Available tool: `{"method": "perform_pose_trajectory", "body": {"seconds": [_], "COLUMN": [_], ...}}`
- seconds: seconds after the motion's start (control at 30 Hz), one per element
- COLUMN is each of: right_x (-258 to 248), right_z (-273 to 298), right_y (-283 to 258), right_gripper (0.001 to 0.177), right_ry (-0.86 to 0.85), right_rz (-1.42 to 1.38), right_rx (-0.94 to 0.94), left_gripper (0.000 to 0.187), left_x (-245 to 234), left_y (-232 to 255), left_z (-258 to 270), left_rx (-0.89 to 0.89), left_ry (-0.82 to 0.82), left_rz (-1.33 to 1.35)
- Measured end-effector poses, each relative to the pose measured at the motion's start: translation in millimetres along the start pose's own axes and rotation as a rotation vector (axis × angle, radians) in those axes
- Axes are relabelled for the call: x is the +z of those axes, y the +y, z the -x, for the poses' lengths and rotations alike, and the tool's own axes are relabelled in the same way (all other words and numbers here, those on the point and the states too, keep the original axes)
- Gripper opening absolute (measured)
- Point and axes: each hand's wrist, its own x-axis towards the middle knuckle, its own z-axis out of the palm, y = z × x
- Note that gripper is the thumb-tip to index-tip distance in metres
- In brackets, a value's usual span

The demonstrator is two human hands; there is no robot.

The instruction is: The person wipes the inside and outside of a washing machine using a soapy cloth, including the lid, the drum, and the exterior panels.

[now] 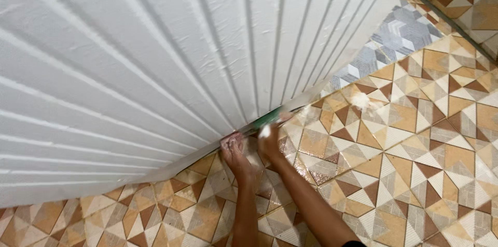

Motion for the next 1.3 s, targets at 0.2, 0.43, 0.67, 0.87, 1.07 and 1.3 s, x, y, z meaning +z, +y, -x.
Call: {"method": "perform_pose_trajectory", "body": {"seconds": [0.2, 0.43, 0.67, 0.87, 1.07, 1.3], "right_x": [9.3, 22.3, 36.1, 17.3, 24.3, 42.7], "right_z": [-118.2, -123.3, 16.8, -8.6, -17.3, 57.4], "right_y": [51.9, 64.2, 12.6, 13.8, 13.1, 10.9], "right_gripper": [0.095, 0.088, 0.079, 0.07, 0.062, 0.053], "right_ry": [0.09, 0.163, -0.059, 0.068, 0.142, -0.038], "right_rz": [0.044, -0.17, -0.011, -0.072, -0.183, -0.046], "right_rx": [-0.122, 0.407, 0.287, 0.147, 0.153, 0.197], "left_gripper": [0.025, 0.029, 0.03, 0.038, 0.043, 0.037], "left_x": [17.2, -4.7, -11.9, -27.3, -50.1, -65.0], "left_y": [15.9, 9.0, -0.7, 14.1, 29.1, 6.1], "left_z": [19.5, 1.1, -0.1, 13.2, 18.2, -2.3], "left_rx": [-0.099, -0.073, 0.002, -0.056, -0.052, 0.037], "left_ry": [-0.034, -0.116, -0.174, -0.187, -0.171, -0.117], "left_rz": [-0.209, -0.267, -0.187, -0.158, -0.115, -0.047]}}
